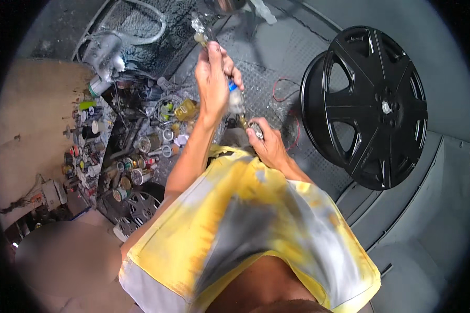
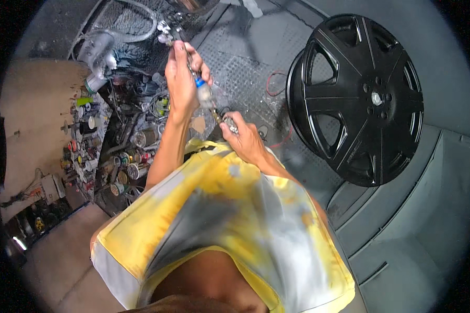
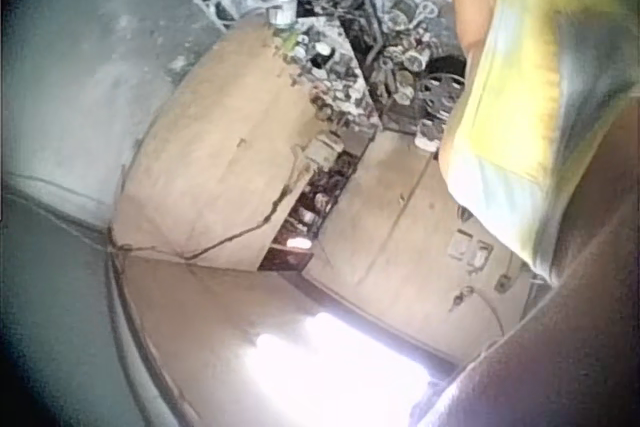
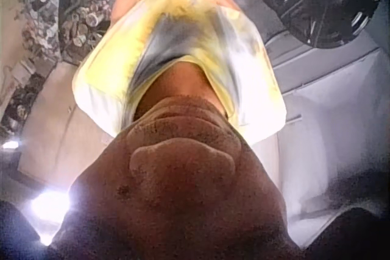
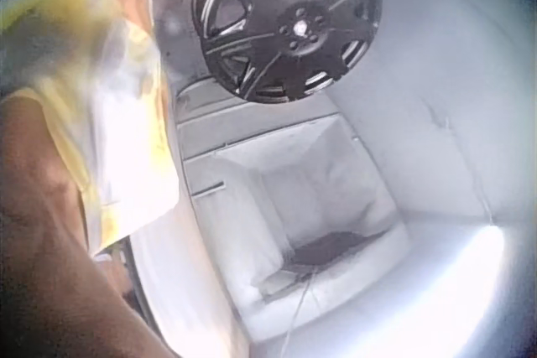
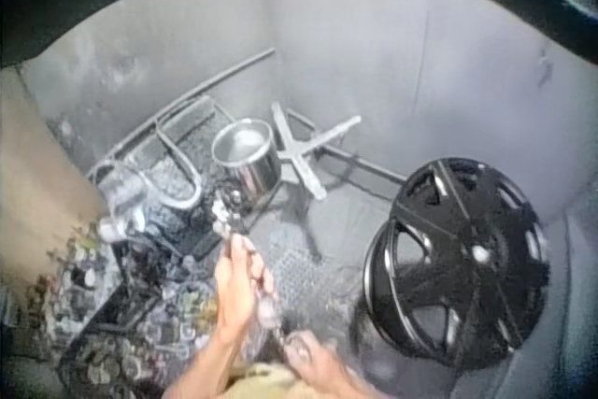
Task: The person prepares a paint sprayer and applies a coat of black paint to a car rim held on a stand.
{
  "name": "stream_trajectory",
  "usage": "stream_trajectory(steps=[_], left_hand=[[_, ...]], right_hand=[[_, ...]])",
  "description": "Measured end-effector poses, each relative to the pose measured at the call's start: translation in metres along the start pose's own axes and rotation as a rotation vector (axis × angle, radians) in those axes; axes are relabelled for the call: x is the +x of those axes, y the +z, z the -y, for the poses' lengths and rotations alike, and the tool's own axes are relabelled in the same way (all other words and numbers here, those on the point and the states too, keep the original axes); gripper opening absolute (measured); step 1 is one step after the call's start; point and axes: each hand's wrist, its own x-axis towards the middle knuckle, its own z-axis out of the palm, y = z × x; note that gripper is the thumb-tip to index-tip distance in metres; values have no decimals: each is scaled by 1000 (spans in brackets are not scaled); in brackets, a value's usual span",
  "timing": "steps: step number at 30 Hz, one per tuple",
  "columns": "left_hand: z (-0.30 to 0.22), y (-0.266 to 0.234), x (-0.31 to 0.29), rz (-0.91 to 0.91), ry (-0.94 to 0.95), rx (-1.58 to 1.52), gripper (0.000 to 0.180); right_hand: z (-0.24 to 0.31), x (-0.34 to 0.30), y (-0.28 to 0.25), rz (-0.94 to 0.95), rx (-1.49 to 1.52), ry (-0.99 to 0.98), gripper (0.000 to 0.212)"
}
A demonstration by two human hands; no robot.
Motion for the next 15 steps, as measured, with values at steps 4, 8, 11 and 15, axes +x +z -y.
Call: stream_trajectory(steps=[4, 8, 11, 15], left_hand=[[-6, 10, -3, -68, 23, -16, 38], [-11, 13, -2, -121, 14, 87, 44], [-8, 2, -3, -176, 10, 66, 44], [-22, 5, -8, -203, -43, 103, 44]], right_hand=[[14, -1, 0, -43, 44, -31, 32], [7, 7, 15, -186, 101, -175, 30], [13, 9, 19, -149, 163, -120, 30], [19, 6, 23, -125, 315, -154, 33]])
